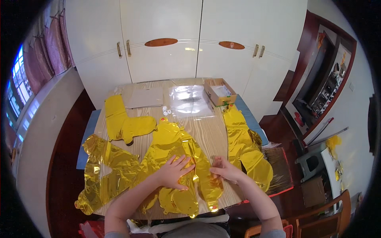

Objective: Folding gold-colored foil sheets around cardboard templates at a workspace.

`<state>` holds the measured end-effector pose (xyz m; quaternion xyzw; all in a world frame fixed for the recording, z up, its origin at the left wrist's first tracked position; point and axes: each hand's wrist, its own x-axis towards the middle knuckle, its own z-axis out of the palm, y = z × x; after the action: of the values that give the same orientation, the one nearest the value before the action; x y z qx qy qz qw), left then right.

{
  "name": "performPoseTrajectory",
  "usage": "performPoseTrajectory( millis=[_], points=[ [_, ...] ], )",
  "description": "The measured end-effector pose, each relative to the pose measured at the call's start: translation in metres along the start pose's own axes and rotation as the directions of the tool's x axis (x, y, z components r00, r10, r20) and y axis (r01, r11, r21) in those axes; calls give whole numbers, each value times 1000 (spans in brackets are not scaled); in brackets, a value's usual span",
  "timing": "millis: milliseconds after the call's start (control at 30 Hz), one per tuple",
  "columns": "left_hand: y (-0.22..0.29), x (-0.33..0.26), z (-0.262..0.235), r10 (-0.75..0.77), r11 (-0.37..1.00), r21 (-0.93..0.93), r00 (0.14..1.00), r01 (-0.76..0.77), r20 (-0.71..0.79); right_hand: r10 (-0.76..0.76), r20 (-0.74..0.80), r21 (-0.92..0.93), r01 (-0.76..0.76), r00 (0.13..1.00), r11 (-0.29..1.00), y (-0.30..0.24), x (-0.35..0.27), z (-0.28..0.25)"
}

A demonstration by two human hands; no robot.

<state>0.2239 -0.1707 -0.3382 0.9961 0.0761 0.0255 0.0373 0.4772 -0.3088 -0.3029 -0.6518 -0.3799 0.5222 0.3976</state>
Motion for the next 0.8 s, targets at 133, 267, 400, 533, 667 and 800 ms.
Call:
performPoseTrajectory(
  millis=[133, 267, 400, 533, 667, 800],
  points=[
    [1, 0, 0, 4, 1000, -15, 1000, -4, -14, -127, 84, -608, 152, 988, 779, 17, 4, -12],
    [2, 2, -3, 10, 1000, 11, 1000, -10, -1, -234, 1, -742, 158, 972, 652, 21, -8, -9],
    [1, 0, -2, -1, 1000, 19, 1000, 1, 5, -220, -108, -552, 125, 970, 824, -16, -21, -21],
    [0, 1, 2, -15, 1000, -17, 1000, 15, 7, -271, -149, -505, 162, 951, 848, -15, -18, -41],
    [0, 3, 2, -6, 1000, -18, 1000, 7, 21, -340, -133, -461, 245, 931, 853, -10, -20, -36],
    [1, 7, 2, 6, 1000, 9, 1000, -6, 11, -332, -71, -421, 273, 941, 865, -22, -25, -18]
  ],
)
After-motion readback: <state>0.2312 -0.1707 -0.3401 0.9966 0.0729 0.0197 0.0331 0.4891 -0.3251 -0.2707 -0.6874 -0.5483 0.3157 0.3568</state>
